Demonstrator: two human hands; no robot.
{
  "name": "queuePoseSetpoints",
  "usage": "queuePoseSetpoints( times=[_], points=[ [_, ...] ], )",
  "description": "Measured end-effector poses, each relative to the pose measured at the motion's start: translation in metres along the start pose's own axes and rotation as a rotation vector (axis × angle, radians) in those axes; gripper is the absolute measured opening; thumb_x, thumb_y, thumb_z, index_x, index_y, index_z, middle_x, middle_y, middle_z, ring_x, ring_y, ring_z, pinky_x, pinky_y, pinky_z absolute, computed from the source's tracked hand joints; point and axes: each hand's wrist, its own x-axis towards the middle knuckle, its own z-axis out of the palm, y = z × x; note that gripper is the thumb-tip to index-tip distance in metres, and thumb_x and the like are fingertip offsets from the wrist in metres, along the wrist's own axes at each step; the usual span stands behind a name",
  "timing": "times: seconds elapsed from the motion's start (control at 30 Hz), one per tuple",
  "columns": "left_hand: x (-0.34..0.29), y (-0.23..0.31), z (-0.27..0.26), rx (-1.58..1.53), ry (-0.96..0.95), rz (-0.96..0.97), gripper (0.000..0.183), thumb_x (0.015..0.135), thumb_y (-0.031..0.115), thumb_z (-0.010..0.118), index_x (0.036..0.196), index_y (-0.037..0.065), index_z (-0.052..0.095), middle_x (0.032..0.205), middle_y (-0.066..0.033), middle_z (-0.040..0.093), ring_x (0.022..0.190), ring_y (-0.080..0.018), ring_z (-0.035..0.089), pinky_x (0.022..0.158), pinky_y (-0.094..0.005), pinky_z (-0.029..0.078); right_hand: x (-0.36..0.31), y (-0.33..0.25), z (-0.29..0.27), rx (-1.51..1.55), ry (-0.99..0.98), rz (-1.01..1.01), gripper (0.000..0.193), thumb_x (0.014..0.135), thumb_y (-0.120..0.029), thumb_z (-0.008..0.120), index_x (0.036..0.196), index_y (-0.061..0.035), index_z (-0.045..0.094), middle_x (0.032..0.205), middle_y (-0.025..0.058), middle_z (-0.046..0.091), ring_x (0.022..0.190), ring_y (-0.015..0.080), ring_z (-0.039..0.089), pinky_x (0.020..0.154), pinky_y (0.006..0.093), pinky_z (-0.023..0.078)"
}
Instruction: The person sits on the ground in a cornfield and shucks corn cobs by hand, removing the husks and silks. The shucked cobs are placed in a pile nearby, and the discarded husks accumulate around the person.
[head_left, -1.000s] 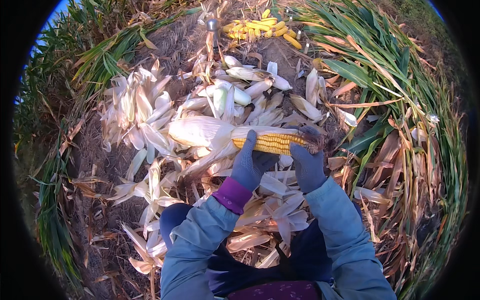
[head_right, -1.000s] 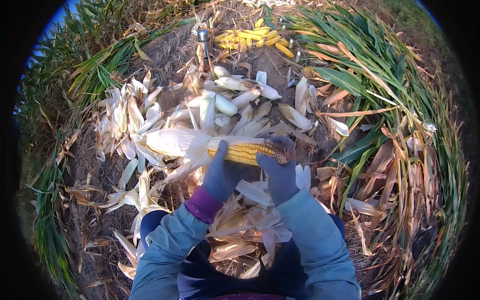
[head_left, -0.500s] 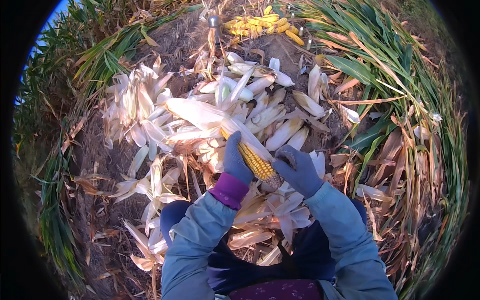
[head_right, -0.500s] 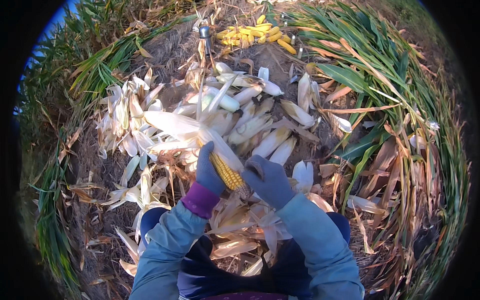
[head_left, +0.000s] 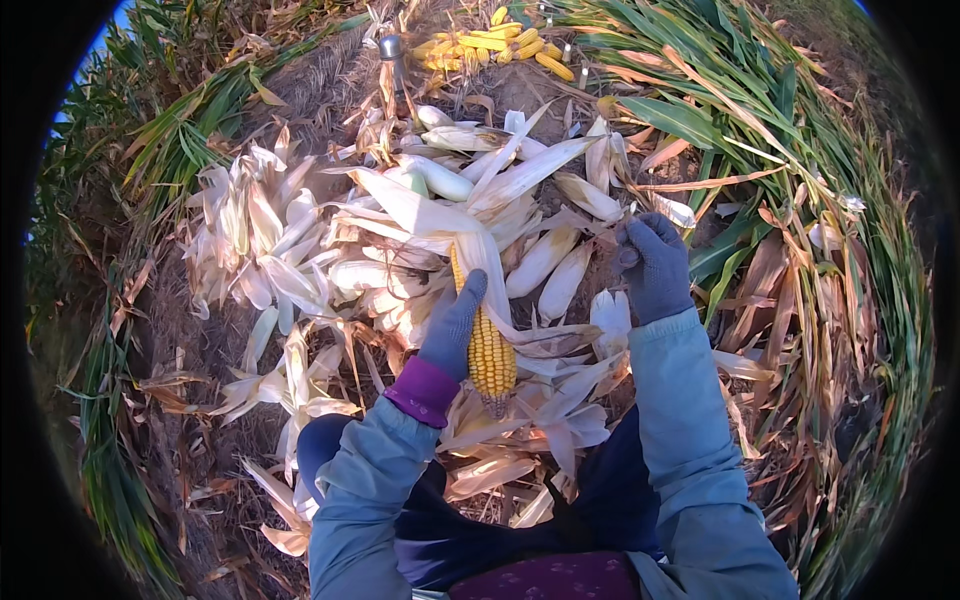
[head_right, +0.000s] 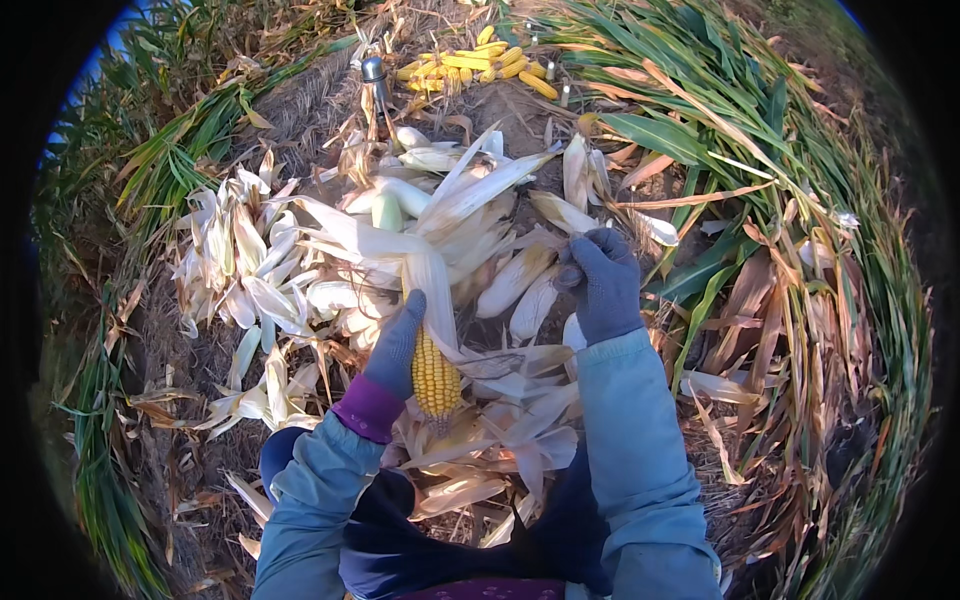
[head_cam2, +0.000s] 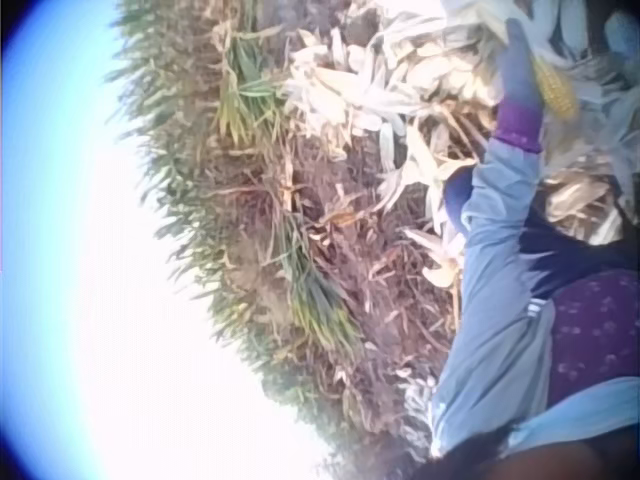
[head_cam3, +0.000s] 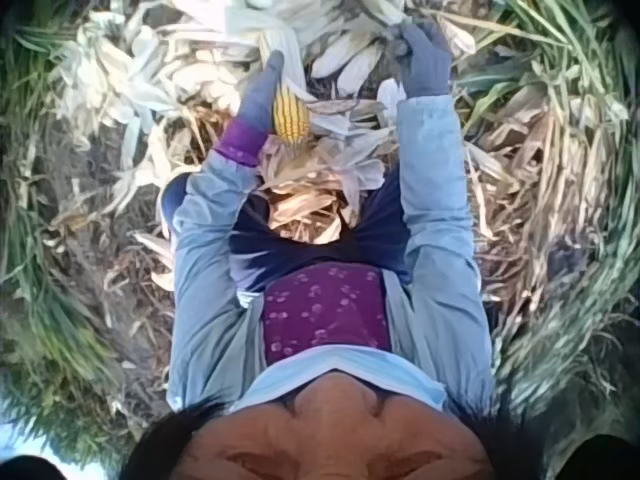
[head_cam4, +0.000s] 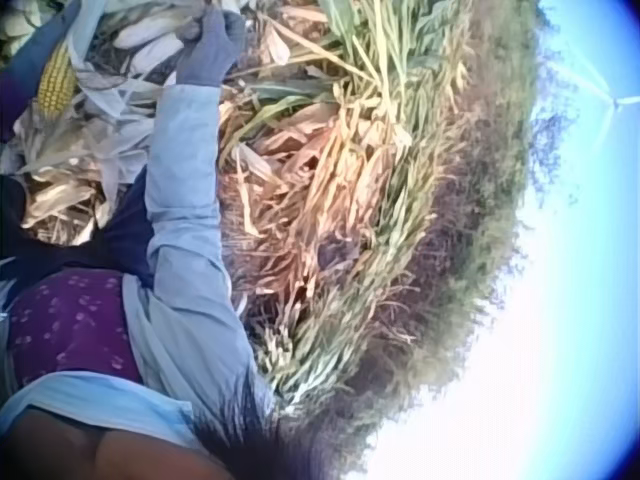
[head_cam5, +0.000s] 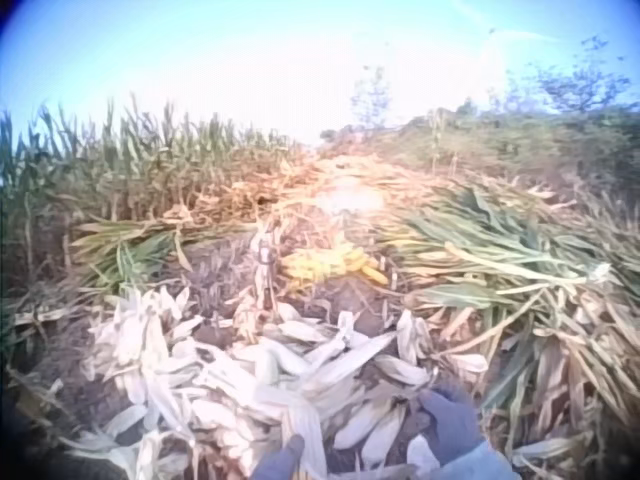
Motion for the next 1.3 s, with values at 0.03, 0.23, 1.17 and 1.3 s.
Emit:
queuePoseSetpoints(
  times=[0.03, 0.23, 1.17, 1.3],
  points=[
    [0.001, -0.003, -0.002, -0.005, 0.031, 0.005, 0.045, 0.089, 0.039, 0.058, 0.115, 0.003, 0.054, 0.090, -0.0067, 0.061, 0.077, -0.0175, 0.061, 0.067, -0.0312, 0.052, -0.003, -0.005, 0.003, -0.254, -0.012, 0.056, 0.008, 0.082, -0.008, 0.061, 0.087, -0.0067, 0.055, 0.082, 0.0058, 0.059, 0.062, 0.0093, 0.053, 0.054, 0.0242, 0.044],
    [0.019, -0.011, -0.014, -0.217, 0.023, -0.054, 0.051, 0.088, 0.037, 0.061, 0.118, -0.001, 0.048, 0.092, -0.0087, 0.059, 0.076, -0.0171, 0.061, 0.066, -0.0296, 0.051, -0.048, 0.035, 0.033, -0.881, -0.730, -0.004, 0.032, 0.074, -0.013, 0.072, 0.101, -0.0015, 0.059, 0.084, 0.0054, 0.061, 0.079, 0.0105, 0.054, 0.072, 0.0260, 0.045],
    [-0.004, 0.007, -0.029, 1.021, 0.041, 0.476, 0.074, 0.060, 0.023, 0.083, 0.122, 0.000, 0.050, 0.107, -0.0111, 0.061, 0.097, -0.0208, 0.060, 0.085, -0.0336, 0.048, 0.001, -0.029, -0.026, -0.857, -0.036, -0.193, 0.015, 0.080, -0.011, 0.064, 0.089, 0.0005, 0.065, 0.078, 0.0034, 0.063, 0.074, 0.0089, 0.057, 0.068, 0.0239, 0.046],
    [-0.002, -0.001, -0.026, 1.022, 0.040, 0.497, 0.073, 0.061, 0.033, 0.082, 0.120, 0.002, 0.052, 0.112, -0.0140, 0.059, 0.100, -0.0267, 0.058, 0.086, -0.0383, 0.047, -0.007, 0.009, -0.003, -0.685, -0.321, -0.181, 0.015, 0.082, -0.012, 0.063, 0.091, -0.0001, 0.065, 0.079, 0.0027, 0.063, 0.074, 0.0076, 0.056, 0.067, 0.0232, 0.046]
  ],
)
